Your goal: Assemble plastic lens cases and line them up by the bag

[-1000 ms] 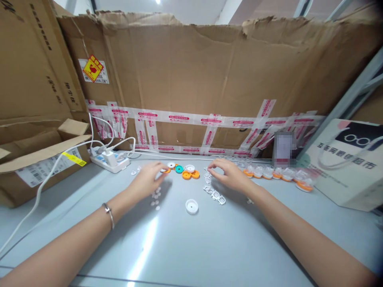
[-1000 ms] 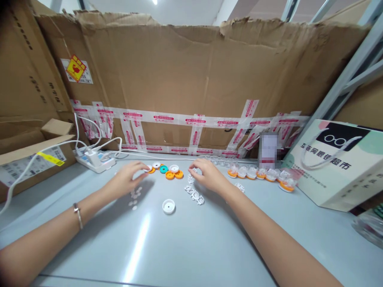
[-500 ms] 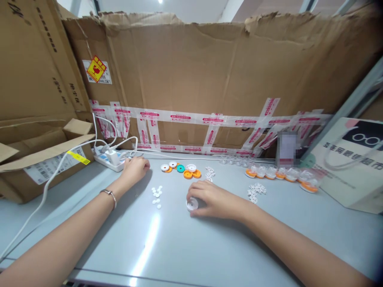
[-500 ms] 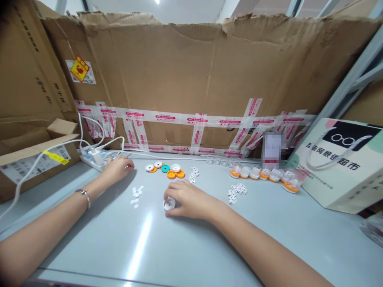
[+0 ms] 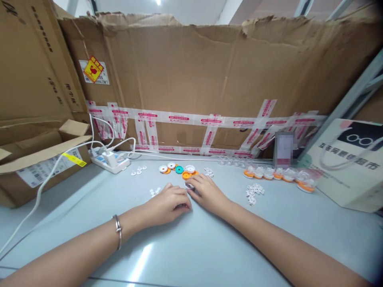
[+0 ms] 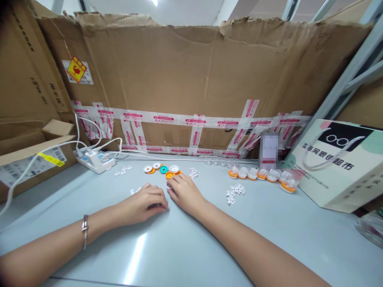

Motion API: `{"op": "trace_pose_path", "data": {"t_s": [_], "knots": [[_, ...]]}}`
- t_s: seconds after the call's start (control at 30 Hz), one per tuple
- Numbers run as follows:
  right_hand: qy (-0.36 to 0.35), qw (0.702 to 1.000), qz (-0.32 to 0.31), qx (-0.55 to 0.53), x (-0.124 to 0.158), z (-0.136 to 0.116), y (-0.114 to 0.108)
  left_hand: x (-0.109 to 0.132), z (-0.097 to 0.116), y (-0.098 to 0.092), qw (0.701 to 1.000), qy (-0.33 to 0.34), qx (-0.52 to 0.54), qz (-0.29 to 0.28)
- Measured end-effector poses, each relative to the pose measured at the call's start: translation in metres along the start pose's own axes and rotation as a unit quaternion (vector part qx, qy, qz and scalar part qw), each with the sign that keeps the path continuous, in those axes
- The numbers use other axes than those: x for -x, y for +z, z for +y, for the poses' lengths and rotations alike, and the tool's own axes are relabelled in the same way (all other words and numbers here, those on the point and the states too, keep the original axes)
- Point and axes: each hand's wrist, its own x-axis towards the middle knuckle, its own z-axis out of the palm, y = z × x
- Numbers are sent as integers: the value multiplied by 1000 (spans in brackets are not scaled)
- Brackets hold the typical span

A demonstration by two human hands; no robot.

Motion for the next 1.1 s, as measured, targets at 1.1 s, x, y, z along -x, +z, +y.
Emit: {"op": "trace_pose_path", "data": {"t_s": [1.1], "knots": [[69, 978, 65, -186, -1, 3, -43, 7, -20, -26, 989, 145, -14, 41]]}}
